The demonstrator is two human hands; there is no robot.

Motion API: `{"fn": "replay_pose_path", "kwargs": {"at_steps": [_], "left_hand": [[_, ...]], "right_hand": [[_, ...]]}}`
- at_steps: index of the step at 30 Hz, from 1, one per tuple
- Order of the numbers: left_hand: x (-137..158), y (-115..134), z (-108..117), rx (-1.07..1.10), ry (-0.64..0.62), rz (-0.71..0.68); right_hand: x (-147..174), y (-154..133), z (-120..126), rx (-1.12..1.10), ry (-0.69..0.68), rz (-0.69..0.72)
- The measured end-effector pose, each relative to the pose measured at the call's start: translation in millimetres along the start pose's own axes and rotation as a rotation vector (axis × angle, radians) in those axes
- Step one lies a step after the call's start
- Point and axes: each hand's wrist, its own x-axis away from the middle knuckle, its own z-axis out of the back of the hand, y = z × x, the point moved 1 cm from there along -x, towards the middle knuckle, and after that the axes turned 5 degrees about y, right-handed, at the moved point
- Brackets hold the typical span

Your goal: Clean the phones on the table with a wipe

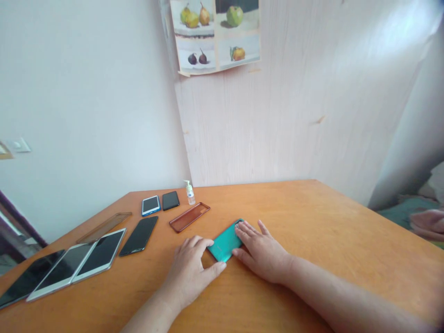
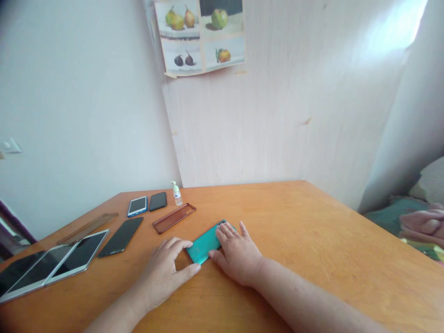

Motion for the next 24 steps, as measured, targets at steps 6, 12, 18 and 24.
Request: {"fn": "replay_pose_path", "kwargs": {"at_steps": [6, 12, 18, 24], "left_hand": [[0.8, 0.6, -2.7, 0.028, 0.037, 0.023], [2.8, 1.5, -2.9, 0.064, 0.059, 0.036], [4.1, 5.2, -2.2, 0.101, 0.050, 0.045], [4.8, 7.7, -0.5, 0.129, 0.019, 0.036]], "right_hand": [[7.5, -19.9, 1.2, -0.107, -0.084, 0.215], [-12.0, 20.0, -7.0, 0.051, 0.018, -0.162], [3.1, -10.9, -0.5, -0.056, -0.075, 0.171], [-3.6, 9.1, -4.0, 0.039, 0.003, 0.006]]}}
